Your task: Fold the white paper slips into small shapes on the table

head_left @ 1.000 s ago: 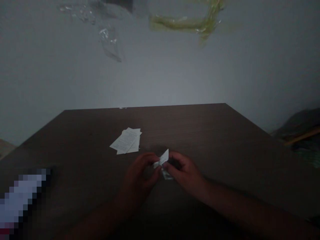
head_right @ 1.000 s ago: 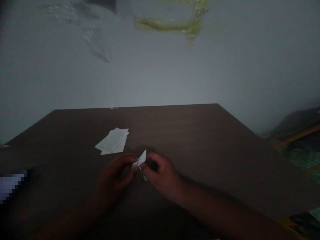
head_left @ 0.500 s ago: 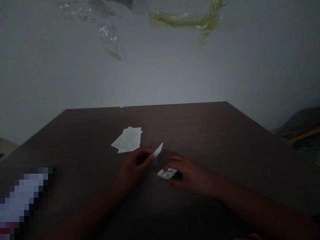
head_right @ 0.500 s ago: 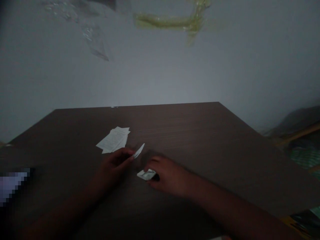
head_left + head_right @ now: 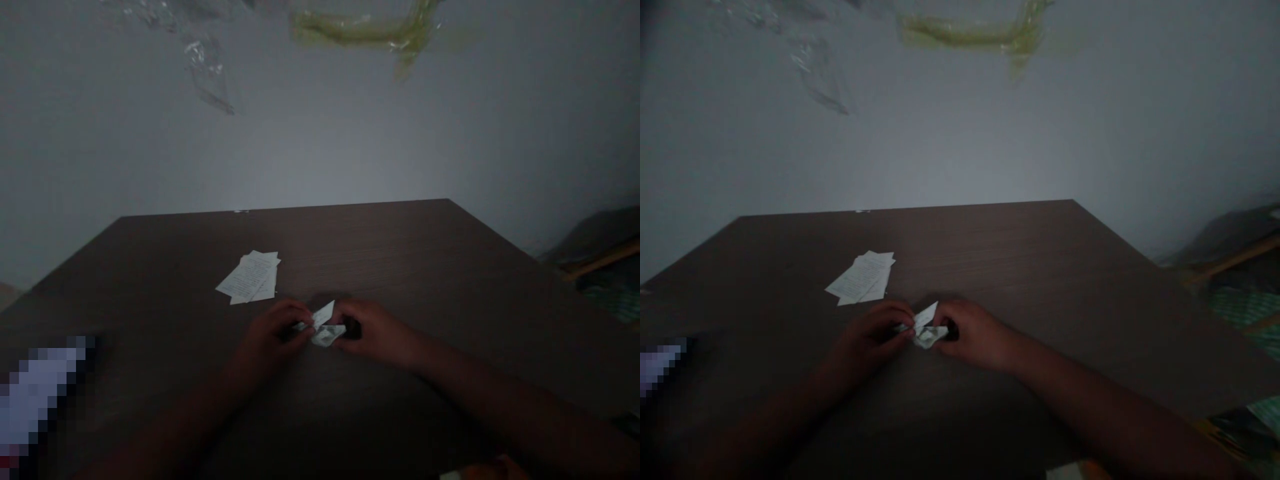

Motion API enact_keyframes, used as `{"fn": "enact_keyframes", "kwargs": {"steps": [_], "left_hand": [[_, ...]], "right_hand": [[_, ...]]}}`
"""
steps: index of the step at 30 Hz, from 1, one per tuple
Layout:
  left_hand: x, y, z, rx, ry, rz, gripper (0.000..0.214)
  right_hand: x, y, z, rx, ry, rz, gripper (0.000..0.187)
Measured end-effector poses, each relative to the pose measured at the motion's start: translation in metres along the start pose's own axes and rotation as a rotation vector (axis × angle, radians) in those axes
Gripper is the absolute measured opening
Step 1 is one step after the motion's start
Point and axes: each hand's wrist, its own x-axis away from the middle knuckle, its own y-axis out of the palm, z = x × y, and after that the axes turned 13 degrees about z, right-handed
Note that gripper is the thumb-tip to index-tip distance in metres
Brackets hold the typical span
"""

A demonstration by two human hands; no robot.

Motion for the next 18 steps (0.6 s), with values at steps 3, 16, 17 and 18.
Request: {"fn": "enact_keyframes", "kwargs": {"steps": [3,16,17,18], "left_hand": [[-0.001,0.0,0.0,-0.01,-0.004,-0.002,0.012],[-0.007,-0.004,-0.004,0.065,-0.091,-0.042,0.013],[-0.007,-0.004,-0.004,0.069,-0.089,-0.047,0.012],[-0.007,-0.005,-0.004,0.071,-0.084,-0.051,0.012]], "right_hand": [[-0.001,0.004,0.004,-0.053,0.122,0.05,0.028],[-0.005,0.014,0.025,-0.508,0.382,0.141,0.062],[-0.005,0.013,0.026,-0.517,0.388,0.137,0.062],[-0.005,0.012,0.026,-0.521,0.393,0.131,0.061]]}}
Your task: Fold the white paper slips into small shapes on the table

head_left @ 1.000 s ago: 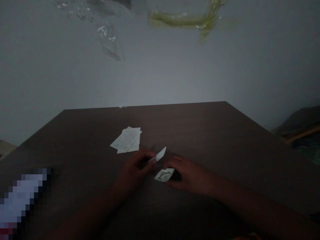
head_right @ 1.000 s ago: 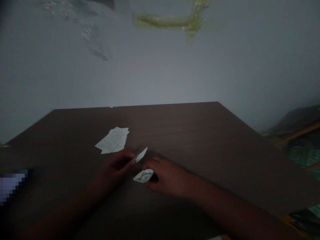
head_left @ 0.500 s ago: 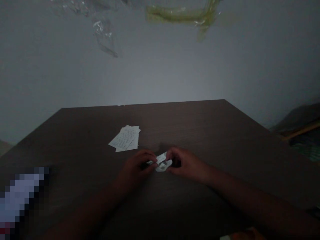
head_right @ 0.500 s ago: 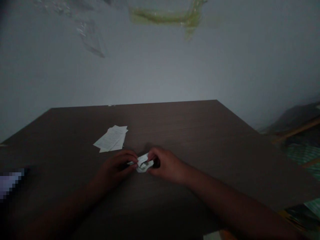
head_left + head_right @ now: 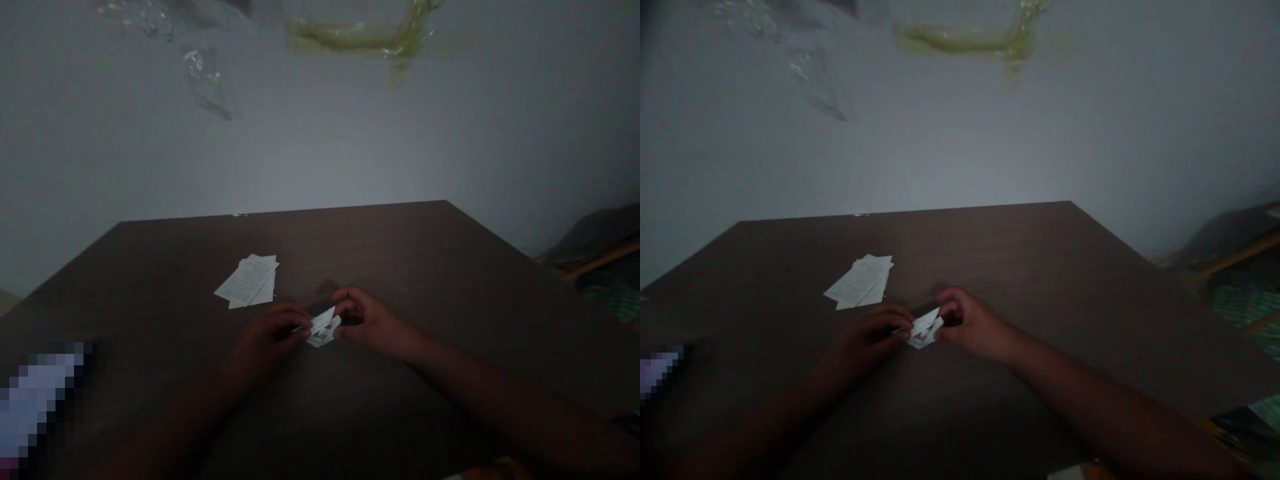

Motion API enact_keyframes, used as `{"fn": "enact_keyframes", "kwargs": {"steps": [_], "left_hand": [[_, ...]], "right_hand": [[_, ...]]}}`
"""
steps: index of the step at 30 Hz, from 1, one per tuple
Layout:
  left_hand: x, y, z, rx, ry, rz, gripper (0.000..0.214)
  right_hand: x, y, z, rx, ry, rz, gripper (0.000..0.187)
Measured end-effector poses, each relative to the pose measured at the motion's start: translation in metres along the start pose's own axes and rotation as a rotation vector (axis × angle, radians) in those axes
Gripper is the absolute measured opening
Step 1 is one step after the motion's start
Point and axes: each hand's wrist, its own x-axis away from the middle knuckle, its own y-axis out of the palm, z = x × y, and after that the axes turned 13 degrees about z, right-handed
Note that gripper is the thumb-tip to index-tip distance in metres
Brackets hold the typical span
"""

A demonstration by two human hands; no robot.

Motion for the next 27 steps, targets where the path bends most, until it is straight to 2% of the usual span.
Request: {"fn": "enact_keyframes", "kwargs": {"steps": [5,11,18,21,24,27], "left_hand": [[0.002,-0.001,0.008,0.028,0.035,0.023,0.012],[0.002,0.0,0.02,0.027,0.083,0.048,0.022],[0.004,-0.003,0.013,0.026,0.218,-0.073,0.018],[0.009,-0.002,0.004,-0.054,0.283,-0.135,0.025],[0.012,0.002,0.0,-0.143,0.355,-0.153,0.031],[0.012,0.003,0.003,-0.171,0.431,-0.167,0.036]], "right_hand": [[0.0,-0.004,-0.002,0.016,0.004,-0.068,0.053],[0.0,-0.005,-0.009,0.021,-0.036,-0.143,0.037],[-0.001,-0.005,-0.009,0.079,-0.109,-0.156,0.023],[0.003,-0.005,-0.013,0.235,-0.266,-0.156,0.014],[0.007,-0.006,-0.021,0.465,-0.53,-0.203,0.021],[0.013,-0.007,-0.029,0.591,-0.647,-0.253,0.026]]}}
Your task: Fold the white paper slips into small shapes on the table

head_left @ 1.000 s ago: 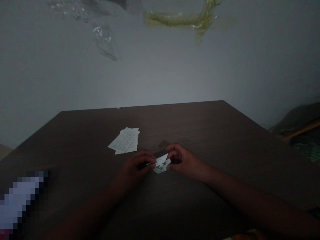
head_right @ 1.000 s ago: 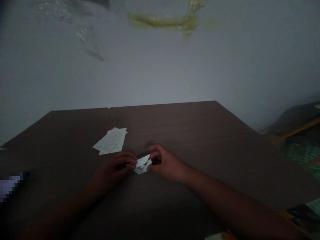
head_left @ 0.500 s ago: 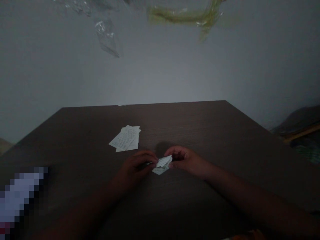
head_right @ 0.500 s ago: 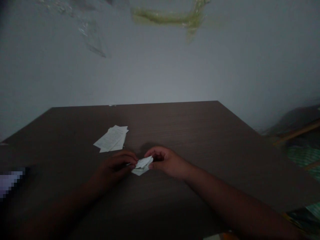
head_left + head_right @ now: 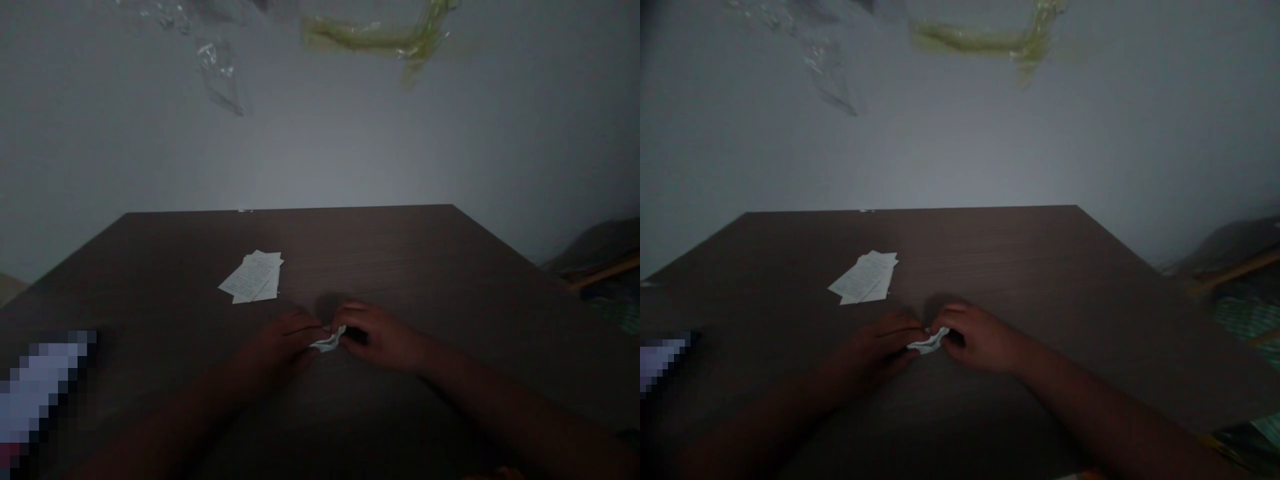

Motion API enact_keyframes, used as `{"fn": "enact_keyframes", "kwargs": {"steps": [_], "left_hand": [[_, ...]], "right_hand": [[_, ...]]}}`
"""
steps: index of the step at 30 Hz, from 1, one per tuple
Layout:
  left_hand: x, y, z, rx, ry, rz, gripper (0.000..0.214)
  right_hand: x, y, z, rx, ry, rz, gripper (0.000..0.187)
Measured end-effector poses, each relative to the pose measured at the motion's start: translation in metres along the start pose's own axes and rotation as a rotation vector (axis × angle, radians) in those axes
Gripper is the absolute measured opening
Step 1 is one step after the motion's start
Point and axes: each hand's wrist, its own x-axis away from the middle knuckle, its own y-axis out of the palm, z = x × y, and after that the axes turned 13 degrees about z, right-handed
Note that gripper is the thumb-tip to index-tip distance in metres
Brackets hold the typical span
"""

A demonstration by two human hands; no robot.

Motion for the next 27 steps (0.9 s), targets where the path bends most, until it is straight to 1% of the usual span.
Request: {"fn": "enact_keyframes", "kwargs": {"steps": [3,6,10,13,16,20,22,24,27], "left_hand": [[-0.002,-0.002,0.006,-0.023,0.032,-0.013,0.043],[-0.002,-0.004,0.009,-0.072,0.04,-0.013,0.045],[-0.001,-0.004,0.008,-0.111,0.033,-0.007,0.037],[0.0,-0.003,0.007,-0.177,0.05,-0.022,0.027],[0.002,-0.002,0.008,-0.262,0.086,-0.061,0.026],[0.001,-0.001,0.014,-0.372,0.139,-0.098,0.025],[-0.001,-0.002,0.018,-0.415,0.141,-0.121,0.024],[-0.003,-0.003,0.021,-0.44,0.148,-0.149,0.023],[-0.005,-0.004,0.02,-0.45,0.162,-0.162,0.025]], "right_hand": [[0.001,-0.003,-0.005,0.079,-0.007,-0.017,0.03],[0.002,-0.005,-0.006,0.108,-0.053,-0.043,0.023],[0.003,-0.004,-0.002,0.163,-0.102,-0.079,0.018],[0.004,-0.003,-0.002,0.28,-0.152,-0.104,0.013],[0.003,-0.003,-0.005,0.385,-0.185,-0.138,0.005],[0.003,-0.003,-0.013,0.499,-0.22,-0.189,0.009],[0.003,-0.003,-0.018,0.56,-0.218,-0.217,0.007],[0.002,-0.002,-0.022,0.602,-0.186,-0.245,0.005],[0.002,-0.002,-0.026,0.615,-0.124,-0.257,0.008]]}}
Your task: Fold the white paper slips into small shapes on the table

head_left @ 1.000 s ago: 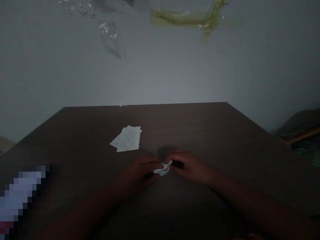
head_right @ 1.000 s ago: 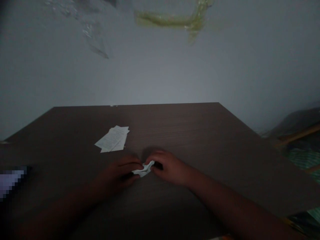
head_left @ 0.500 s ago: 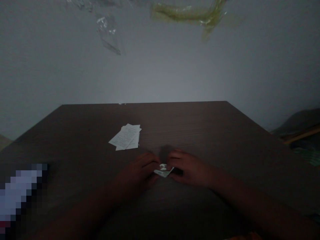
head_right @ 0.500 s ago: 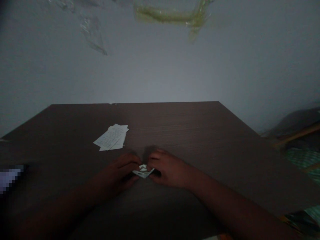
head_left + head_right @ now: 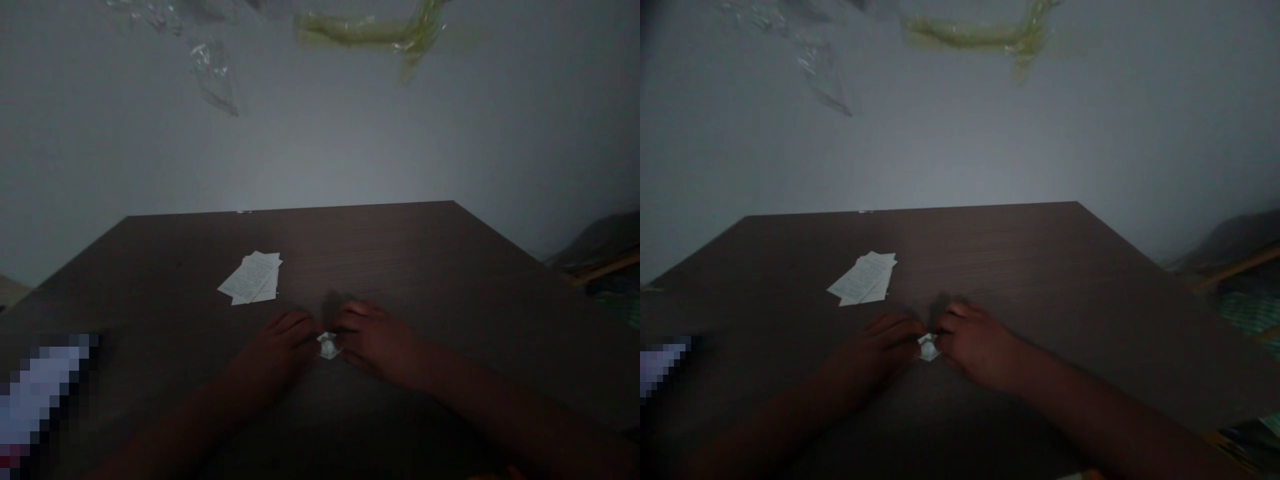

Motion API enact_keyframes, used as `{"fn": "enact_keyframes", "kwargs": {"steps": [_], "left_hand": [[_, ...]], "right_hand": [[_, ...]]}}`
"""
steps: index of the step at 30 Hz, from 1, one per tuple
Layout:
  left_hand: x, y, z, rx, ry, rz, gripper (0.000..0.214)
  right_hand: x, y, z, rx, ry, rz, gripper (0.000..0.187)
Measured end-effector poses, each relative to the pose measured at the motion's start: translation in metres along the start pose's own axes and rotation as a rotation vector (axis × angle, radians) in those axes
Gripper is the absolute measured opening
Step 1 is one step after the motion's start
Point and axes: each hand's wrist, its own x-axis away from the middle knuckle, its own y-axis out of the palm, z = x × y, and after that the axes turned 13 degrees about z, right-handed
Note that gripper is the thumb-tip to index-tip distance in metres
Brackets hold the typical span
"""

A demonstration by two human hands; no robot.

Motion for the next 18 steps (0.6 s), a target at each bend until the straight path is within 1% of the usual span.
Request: {"fn": "enact_keyframes", "kwargs": {"steps": [2,4,6,7,9,12,13,15,18], "left_hand": [[0.001,0.001,-0.002,0.015,-0.019,-0.019,0.025],[0.003,0.003,-0.003,0.042,-0.049,-0.038,0.023],[0.003,0.004,-0.003,0.063,-0.068,-0.051,0.022],[0.003,0.003,-0.002,0.066,-0.067,-0.039,0.021],[0.001,0.002,0.002,0.047,-0.082,-0.071,0.02],[-0.001,0.002,0.009,0.048,-0.08,-0.073,0.022],[-0.001,0.003,0.011,0.067,-0.101,-0.065,0.025],[0.001,0.007,0.013,0.137,-0.19,-0.061,0.031],[0.004,0.016,0.012,0.268,-0.312,-0.074,0.031]], "right_hand": [[-0.001,-0.001,-0.001,-0.038,0.023,0.004,0.008],[-0.001,0.0,-0.002,-0.141,0.029,0.027,0.007],[-0.002,0.003,-0.003,-0.248,0.063,0.085,0.007],[-0.003,0.004,-0.003,-0.277,0.093,0.12,0.006],[-0.003,0.007,-0.006,-0.283,0.157,0.163,0.003],[-0.004,0.007,-0.011,-0.236,0.197,0.128,0.005],[-0.004,0.006,-0.013,-0.21,0.204,0.105,0.006],[-0.006,0.002,-0.017,-0.141,0.215,0.056,0.007],[-0.009,-0.003,-0.021,-0.058,0.242,-0.012,0.006]]}}
